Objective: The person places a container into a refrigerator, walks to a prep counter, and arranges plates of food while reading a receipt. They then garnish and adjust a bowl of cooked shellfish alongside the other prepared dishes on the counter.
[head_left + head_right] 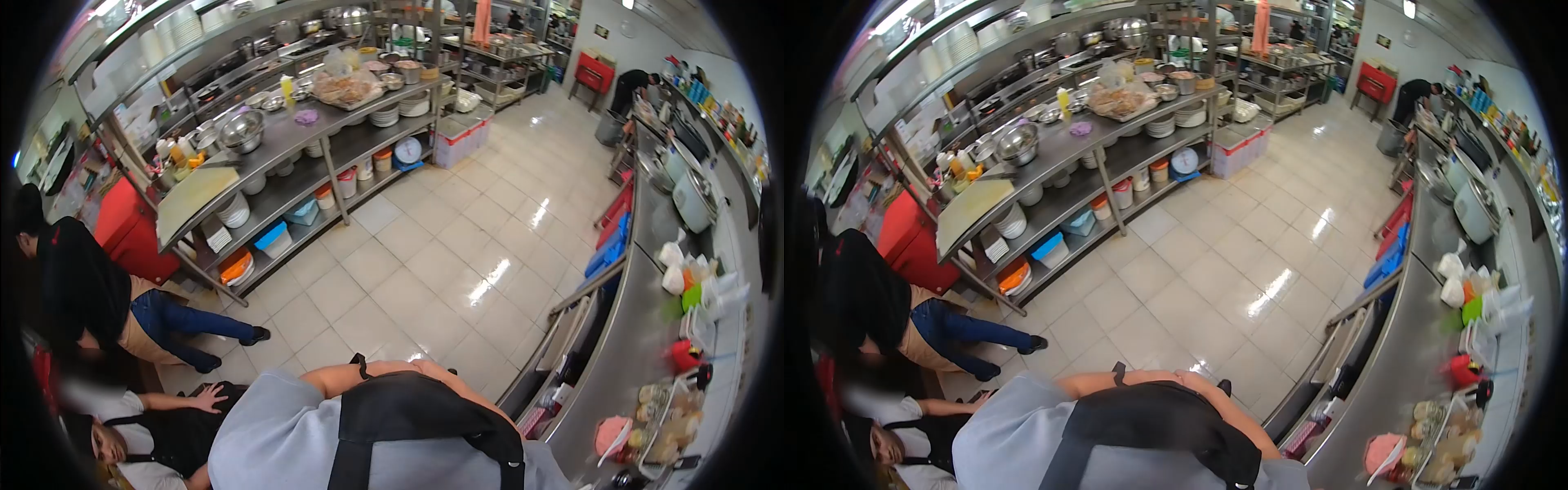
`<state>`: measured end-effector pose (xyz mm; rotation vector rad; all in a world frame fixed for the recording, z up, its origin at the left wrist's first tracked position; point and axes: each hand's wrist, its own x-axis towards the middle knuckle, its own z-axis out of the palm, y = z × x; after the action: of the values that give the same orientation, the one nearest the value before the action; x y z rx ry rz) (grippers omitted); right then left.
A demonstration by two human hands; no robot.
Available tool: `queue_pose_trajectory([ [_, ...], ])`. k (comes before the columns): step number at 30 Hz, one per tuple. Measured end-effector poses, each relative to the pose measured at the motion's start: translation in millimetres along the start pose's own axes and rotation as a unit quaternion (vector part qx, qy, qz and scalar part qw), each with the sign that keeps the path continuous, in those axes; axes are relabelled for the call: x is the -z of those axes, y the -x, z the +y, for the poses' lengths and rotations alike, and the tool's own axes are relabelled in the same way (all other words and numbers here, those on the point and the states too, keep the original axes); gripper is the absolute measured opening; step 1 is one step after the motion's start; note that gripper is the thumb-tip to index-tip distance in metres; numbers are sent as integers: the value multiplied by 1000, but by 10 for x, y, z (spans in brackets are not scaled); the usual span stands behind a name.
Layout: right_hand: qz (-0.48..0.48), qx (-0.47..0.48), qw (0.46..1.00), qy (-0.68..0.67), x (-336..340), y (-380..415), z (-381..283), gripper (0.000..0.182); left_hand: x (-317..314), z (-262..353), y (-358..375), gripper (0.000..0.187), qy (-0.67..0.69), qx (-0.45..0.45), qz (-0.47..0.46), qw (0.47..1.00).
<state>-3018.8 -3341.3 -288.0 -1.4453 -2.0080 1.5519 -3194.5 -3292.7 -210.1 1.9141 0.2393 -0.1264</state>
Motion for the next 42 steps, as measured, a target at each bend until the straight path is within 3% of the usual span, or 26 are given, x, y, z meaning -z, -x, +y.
queue_pose_trajectory([
  [2,-32,14,999,12,172,-142,52,41,36,-9,-24,22,-19,21,15,999],
  [4,-66,23,997,22,284,-204,63,42,315,981,237,20,2,-33,115,993],
  [6,-100,-7,995,18,510,-188,46,41,338,1051,131,19,20,-94,215,972],
  [8,-107,12,994,27,694,-215,87,41,204,316,-235,17,107,17,135,985],
  [10,-114,27,993,27,749,-259,219,42,373,831,-171,17,117,-17,175,978],
  [12,-141,44,989,18,808,-326,363,42,345,804,-289,17,130,-50,211,968],
  [14,-155,47,986,27,971,-256,311,42,158,205,-565,17,83,-10,187,979],
  [16,-170,53,983,37,1085,-221,249,41,398,889,-343,24,126,-12,176,976],
  [19,-198,78,976,42,1181,-277,309,38,536,1230,-362,36,171,-14,163,972],
  [22,-224,87,970,35,1177,-336,413,38,335,888,-597,34,158,-5,192,969],
  [28,-291,110,946,87,1170,-384,368,40,157,854,-641,31,158,9,250,955],
  [31,-288,97,950,77,1100,-396,550,38,-26,849,-633,30,170,17,305,937],
  [32,-322,42,946,13,1011,-471,848,37,-115,760,-641,30,177,30,326,928],
  [33,-341,42,936,80,1129,-430,834,37,-227,617,-642,30,175,60,349,919],
  [35,-380,52,899,212,1371,-357,814,37,-565,174,-615,32,114,199,375,898],
  [37,-436,51,828,349,1239,-596,1983,39,-1147,-572,-507,35,68,335,402,850],
  [38,-412,-28,831,372,1466,-404,1796,36,-1432,-854,-397,34,68,380,436,813],
  [39,-395,-69,835,378,1622,-296,1916,31,-1482,-562,-270,35,151,421,476,757],
  [40,-394,-28,858,329,1743,-339,2503,34,-1522,-210,-131,37,233,458,510,690],
  [42,-397,56,887,230,1981,-410,3533,41,-2111,-526,162,45,298,488,563,596],
])
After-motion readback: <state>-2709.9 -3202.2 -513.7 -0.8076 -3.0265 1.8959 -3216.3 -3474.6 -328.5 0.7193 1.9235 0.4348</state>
